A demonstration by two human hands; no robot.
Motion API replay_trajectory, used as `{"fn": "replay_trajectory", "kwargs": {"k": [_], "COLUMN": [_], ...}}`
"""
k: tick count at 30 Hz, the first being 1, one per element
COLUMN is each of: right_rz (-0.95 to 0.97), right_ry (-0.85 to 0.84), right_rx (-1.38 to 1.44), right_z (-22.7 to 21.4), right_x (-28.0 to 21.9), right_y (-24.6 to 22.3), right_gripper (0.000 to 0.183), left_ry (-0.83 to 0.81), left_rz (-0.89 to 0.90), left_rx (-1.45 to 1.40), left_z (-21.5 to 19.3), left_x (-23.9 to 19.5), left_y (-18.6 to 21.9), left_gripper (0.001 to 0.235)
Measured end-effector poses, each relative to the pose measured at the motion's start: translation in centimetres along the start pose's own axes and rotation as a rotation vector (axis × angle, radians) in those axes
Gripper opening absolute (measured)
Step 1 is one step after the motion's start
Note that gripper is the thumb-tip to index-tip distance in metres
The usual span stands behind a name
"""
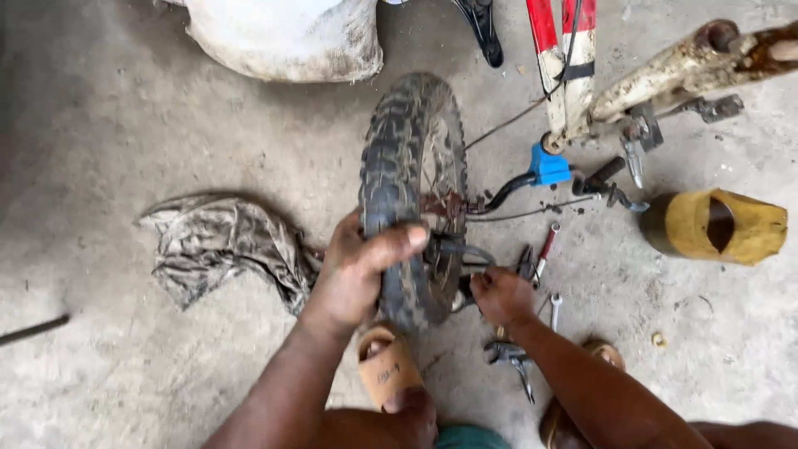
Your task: The person removes a bicycle wheel and uses a hand pump to inflate the tire. They then reattach the wheel to the bicycle frame and tighten the axle nuts using two wrenches.
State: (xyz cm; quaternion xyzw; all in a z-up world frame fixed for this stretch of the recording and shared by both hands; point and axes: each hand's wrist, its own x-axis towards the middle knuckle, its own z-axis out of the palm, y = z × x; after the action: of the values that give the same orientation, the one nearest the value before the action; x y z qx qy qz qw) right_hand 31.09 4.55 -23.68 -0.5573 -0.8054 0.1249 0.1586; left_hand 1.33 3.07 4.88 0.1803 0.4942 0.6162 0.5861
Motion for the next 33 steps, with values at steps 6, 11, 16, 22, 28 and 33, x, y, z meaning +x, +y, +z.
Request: {"fn": "replay_trajectory", "kwargs": {"k": [6, 11, 16, 22, 28, 33], "right_rz": [-0.324, -0.475, 0.13, -0.11, -0.602, -0.341], "right_ry": [-0.14, -0.066, -0.027, -0.169, -0.111, 0.037], "right_rx": [-0.219, -0.269, -0.034, -0.096, -0.324, -0.177], "right_z": [-5.4, -0.5, 0.2, -2.3, -3.8, -0.8], "right_x": [0.1, -1.7, -0.6, -0.5, -0.8, -2.0], "right_y": [-1.6, 1.4, -0.5, -0.3, 1.5, 0.6], "right_gripper": [0.024, 0.015, 0.032, 0.03, 0.012, 0.028], "left_ry": [-0.03, -0.035, 0.021, -0.002, 0.033, 0.039], "left_rz": [0.038, 0.1, 0.081, 0.165, 0.139, 0.083], "left_rx": [0.016, -0.037, -0.066, -0.083, -0.1, -0.026], "left_z": [-1.1, -2.3, -0.5, -1.2, -3.2, -0.7], "left_x": [-1.0, 0.0, -0.7, -0.3, -0.4, -1.8], "left_y": [-1.4, -2.3, 0.4, -0.7, -1.1, 1.5], "left_gripper": [0.051, 0.048, 0.05, 0.046, 0.042, 0.046]}}
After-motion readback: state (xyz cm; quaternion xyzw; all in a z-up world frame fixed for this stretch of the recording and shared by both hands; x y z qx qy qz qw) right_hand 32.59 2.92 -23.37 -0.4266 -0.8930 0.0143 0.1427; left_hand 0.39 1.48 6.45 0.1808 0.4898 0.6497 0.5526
